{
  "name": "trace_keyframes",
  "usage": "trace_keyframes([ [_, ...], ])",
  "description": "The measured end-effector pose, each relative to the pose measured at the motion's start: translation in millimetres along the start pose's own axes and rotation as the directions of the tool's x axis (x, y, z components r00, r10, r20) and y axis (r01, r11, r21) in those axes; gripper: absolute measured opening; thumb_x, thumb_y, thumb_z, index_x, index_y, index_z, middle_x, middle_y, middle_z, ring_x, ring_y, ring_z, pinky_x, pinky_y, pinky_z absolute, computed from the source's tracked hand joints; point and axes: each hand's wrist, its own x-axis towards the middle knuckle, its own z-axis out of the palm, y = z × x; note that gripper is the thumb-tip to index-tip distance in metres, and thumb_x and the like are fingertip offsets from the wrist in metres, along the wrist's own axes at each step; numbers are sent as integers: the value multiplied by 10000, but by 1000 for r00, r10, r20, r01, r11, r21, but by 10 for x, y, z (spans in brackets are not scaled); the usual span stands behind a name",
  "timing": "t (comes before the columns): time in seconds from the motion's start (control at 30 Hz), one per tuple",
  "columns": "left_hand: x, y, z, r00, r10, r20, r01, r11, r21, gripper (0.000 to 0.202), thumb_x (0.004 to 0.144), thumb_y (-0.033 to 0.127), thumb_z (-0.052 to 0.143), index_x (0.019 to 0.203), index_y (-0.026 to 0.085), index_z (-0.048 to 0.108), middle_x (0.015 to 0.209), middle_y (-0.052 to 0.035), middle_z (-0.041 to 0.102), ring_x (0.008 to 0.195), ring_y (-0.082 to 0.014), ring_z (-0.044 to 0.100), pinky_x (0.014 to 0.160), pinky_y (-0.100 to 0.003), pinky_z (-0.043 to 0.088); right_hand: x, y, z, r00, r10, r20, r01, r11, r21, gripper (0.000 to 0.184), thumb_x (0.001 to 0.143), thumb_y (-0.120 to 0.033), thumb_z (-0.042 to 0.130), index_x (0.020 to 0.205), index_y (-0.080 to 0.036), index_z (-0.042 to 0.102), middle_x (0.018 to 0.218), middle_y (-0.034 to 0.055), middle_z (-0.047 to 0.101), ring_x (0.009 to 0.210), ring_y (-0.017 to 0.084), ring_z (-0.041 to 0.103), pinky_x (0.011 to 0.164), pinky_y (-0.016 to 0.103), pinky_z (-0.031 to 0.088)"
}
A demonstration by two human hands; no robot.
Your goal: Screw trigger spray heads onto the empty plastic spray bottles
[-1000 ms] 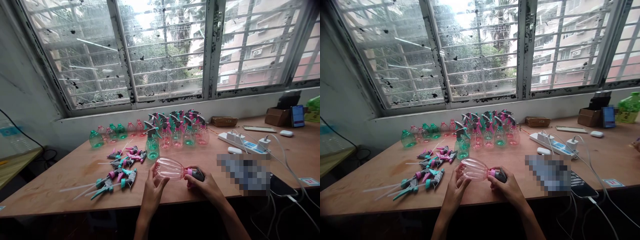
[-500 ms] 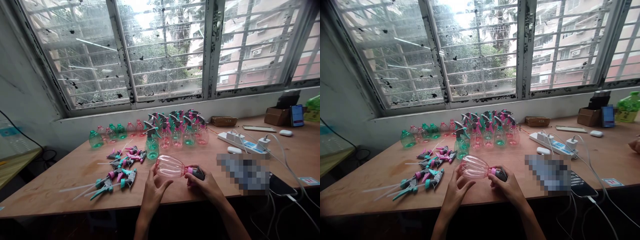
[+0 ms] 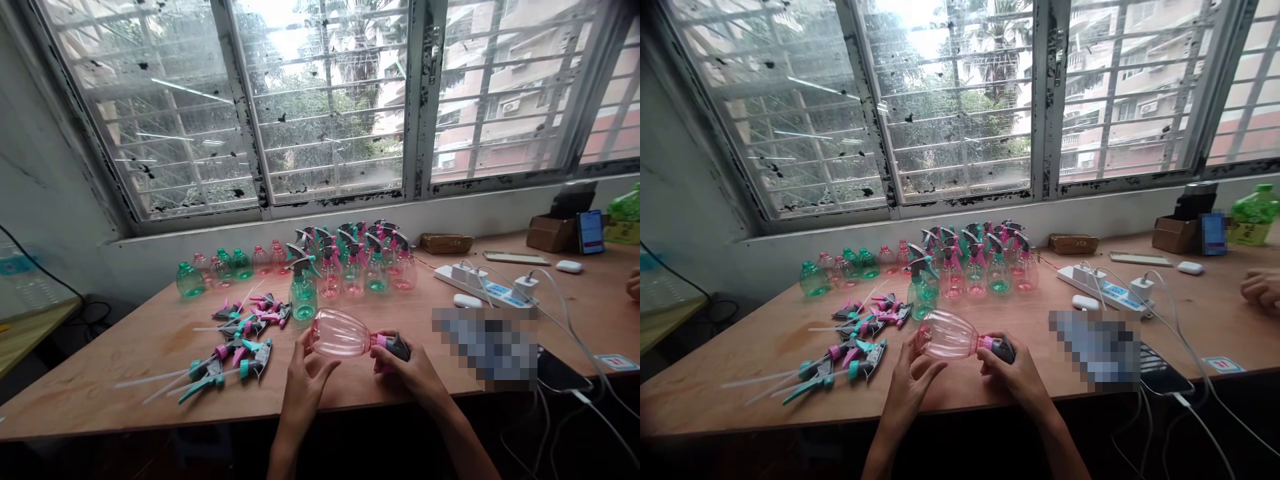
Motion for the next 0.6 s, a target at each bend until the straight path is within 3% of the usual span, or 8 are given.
trace_keyframes([
  [0.07,-5,6,4,999,-23,23,24,999,-43,703,766,393,808,1355,240,455,1412,-122,581,1275,-302,592,1104,-436,449,-8,-2,6,1000,3,22,-4,1000,3,448,797,-503,791,1045,-167,628,663,20,729,600,217,703,594,322,574],
  [0.23,-12,31,4,995,-98,20,99,985,-143,557,866,479,686,1296,200,467,1305,-152,660,1194,-325,657,1038,-461,502,-12,5,16,999,21,42,-22,1000,20,450,788,-496,800,1045,-173,622,662,13,723,589,210,694,563,311,572],
  [0.33,-1,28,-2,998,-51,34,55,992,-116,540,878,423,691,1336,222,488,1409,-128,597,1313,-312,566,1114,-440,441,-2,3,13,1000,20,16,-21,999,27,440,807,-498,783,1044,-164,622,647,18,724,590,207,692,578,309,572],
  [0.4,8,16,-2,999,-23,42,27,995,-95,559,872,387,703,1370,244,493,1453,-106,563,1346,-298,534,1133,-420,428,4,-2,11,1000,18,-2,-18,998,52,440,810,-493,784,1047,-159,621,676,28,732,598,203,693,600,314,582],
  [0.5,21,-11,2,998,-23,53,28,996,-86,603,852,367,719,1397,263,483,1420,-99,594,1241,-293,626,1079,-432,488,7,-4,12,1000,21,-6,-21,996,89,443,808,-488,788,1050,-160,617,701,27,730,603,199,693,614,320,593],
  [0.6,30,-39,1,998,-23,52,26,999,-43,734,764,348,811,1403,259,461,1386,-109,617,1243,-306,622,1095,-453,472,-4,-2,14,999,26,23,-27,998,64,441,803,-477,796,1052,-162,615,680,12,718,601,196,687,600,310,584],
])
